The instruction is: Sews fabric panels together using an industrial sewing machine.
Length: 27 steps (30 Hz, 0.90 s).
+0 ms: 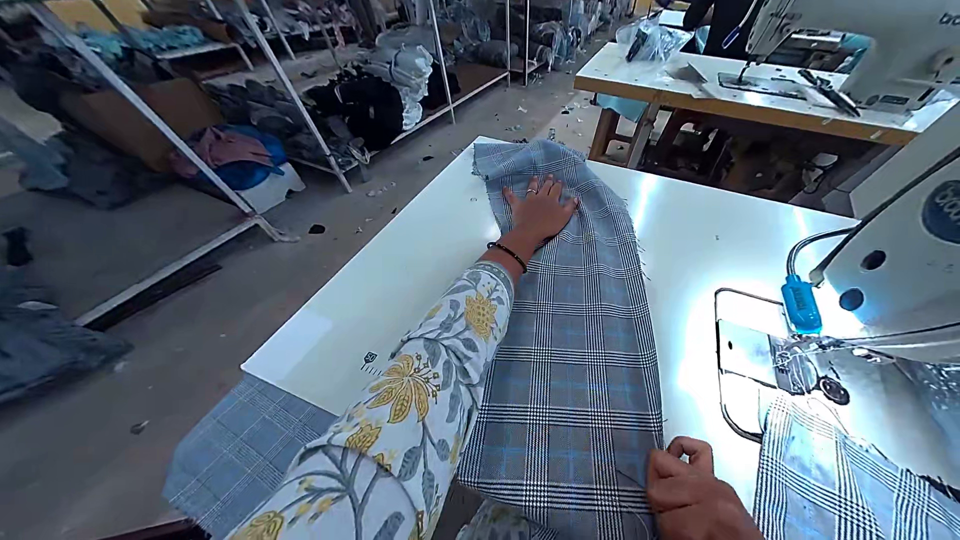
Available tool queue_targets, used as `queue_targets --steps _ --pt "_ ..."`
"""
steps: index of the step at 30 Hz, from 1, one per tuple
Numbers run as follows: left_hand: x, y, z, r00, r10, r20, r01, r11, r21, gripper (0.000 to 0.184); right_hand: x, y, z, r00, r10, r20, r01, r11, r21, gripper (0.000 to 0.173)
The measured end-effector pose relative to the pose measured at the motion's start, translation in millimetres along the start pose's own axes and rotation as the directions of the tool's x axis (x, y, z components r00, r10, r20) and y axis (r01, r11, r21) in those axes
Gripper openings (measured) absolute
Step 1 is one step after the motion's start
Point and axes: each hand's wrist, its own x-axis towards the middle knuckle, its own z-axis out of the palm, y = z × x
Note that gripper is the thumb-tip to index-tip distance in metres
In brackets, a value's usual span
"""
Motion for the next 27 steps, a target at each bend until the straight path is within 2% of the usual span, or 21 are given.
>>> queue_targets --steps 6,11,14,17,20,23,25,27 --pt "11.6 -4.8 -0.5 1.000 0.016 -0.003 -0.016 1.000 0.007 0.065 -0.4 0.6 0.7 0.997 0.025 -0.069 -0.030 0.997 -0.074 0.072" --pt "20.4 -6.9 -3.3 1.000 0.023 0.001 -0.023 1.000 0.007 0.064 0.3 0.9 2.1 0.977 0.074 -0.198 -0.118 0.969 -0.217 0.069" --pt "20.0 -9.7 -1.6 1.000 0.030 -0.008 -0.030 1.000 0.002 0.065 2.3 0.8 5.5 0.956 0.052 -0.289 -0.139 0.947 -0.289 0.063" --pt "11.1 -12.6 0.4 0.995 0.078 -0.060 -0.080 0.996 -0.026 0.064 2.8 -1.4 6.4 0.875 -0.021 -0.483 -0.153 0.935 -0.319 0.054" --pt "-4.7 -16.8 5.6 0.990 0.122 -0.070 -0.125 0.992 -0.029 0.067 -2.5 -9.1 4.7 0.701 -0.007 -0.713 -0.202 0.957 -0.208 0.045" --pt "-22.4 -24.5 8.1 0.979 0.156 -0.134 -0.164 0.985 -0.050 0.064 -4.8 -15.6 2.6 0.577 0.053 -0.815 -0.206 0.975 -0.083 0.044" --pt "-41.3 -21.2 7.8 0.908 0.266 -0.324 -0.310 0.946 -0.091 0.047 -4.6 -16.2 4.7 0.556 0.030 -0.831 -0.166 0.983 -0.076 0.045" --pt "-74.4 5.2 7.4 0.811 0.358 -0.462 -0.463 0.876 -0.133 0.032 -3.6 -15.4 7.3 0.565 -0.026 -0.825 -0.117 0.987 -0.111 0.045"
